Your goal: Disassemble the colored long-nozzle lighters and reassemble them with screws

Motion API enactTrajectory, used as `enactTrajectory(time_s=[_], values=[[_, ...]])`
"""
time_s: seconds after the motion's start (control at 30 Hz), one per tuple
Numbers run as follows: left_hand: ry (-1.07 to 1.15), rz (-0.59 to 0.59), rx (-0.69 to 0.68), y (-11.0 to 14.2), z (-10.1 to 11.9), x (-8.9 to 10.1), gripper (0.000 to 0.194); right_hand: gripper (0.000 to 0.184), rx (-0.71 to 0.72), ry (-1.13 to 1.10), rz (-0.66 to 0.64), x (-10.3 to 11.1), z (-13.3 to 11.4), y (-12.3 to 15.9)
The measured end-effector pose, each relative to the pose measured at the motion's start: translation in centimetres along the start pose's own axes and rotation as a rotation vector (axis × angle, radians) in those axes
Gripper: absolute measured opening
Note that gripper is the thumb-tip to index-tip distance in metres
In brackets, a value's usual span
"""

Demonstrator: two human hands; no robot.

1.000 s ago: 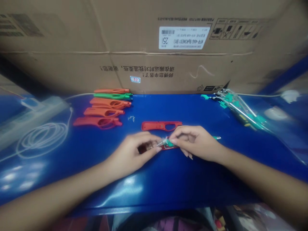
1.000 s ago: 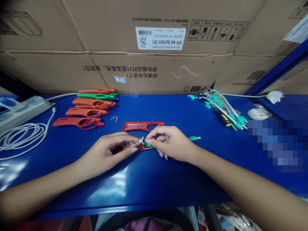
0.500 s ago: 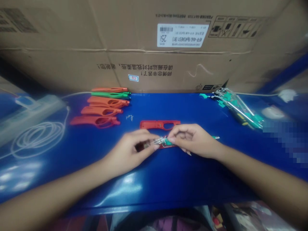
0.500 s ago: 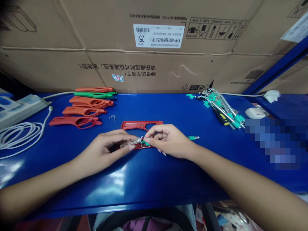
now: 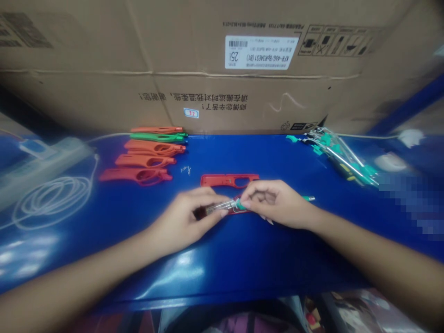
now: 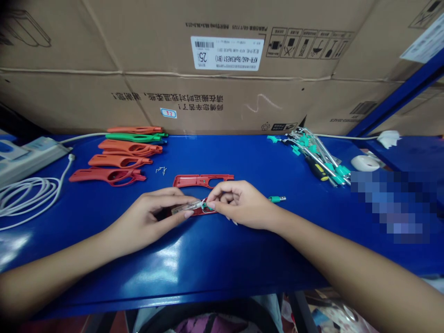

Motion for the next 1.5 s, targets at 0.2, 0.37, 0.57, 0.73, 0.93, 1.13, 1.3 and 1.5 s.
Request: enactTrajectory(time_s=[0.2, 0.37, 0.57, 0.73, 0.93, 1.13, 1.3, 1.5], values=[[0.002, -0.033, 0.019, 0.02, -0.11, -0.18, 0.028, 0.022, 0.004, -0.007, 0.002, -0.03, 0.05, 0.10], [0.009, -0.038, 0.023, 0.03, -0.05, -0.22, 0.029, 0.026, -0.011, 0.004, 0.012, -0.12, 0.11, 0.15], [-0.003, -0.049, 0.024, 0.10, 0.03, -0.23, 0.029, 0.023, 0.007, 0.029, 0.013, -0.22, -0.03, 0.16], [-0.014, -0.056, 0.015, 0.10, 0.02, -0.27, 0.030, 0.021, 0.008, 0.050, 0.005, -0.27, -0.06, 0.16], [-0.004, -0.048, 0.005, 0.06, 0.07, -0.37, 0.030, 0.023, 0.009, 0.062, 0.016, -0.25, 0.07, 0.14], [-0.004, -0.051, 0.003, 0.15, 0.21, -0.58, 0.029, 0.024, 0.012, 0.044, 0.012, -0.33, 0.06, 0.09], [-0.002, -0.052, -0.002, 0.12, 0.28, -0.64, 0.028, 0.027, -0.004, 0.052, 0.018, -0.31, -0.07, 0.09], [0.009, -0.054, -0.002, 0.11, 0.32, -0.74, 0.027, 0.025, -0.014, 0.038, 0.018, -0.36, -0.07, 0.06]])
Point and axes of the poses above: each hand's wrist, its own y-axis away from the middle knuckle, its own x-axis out of the back of the hand, z = x × y, the point moved 4 cm from there along -y, towards the middle knuckle, and after that the axes turned 6 degrees about z, right-handed, at the moved point
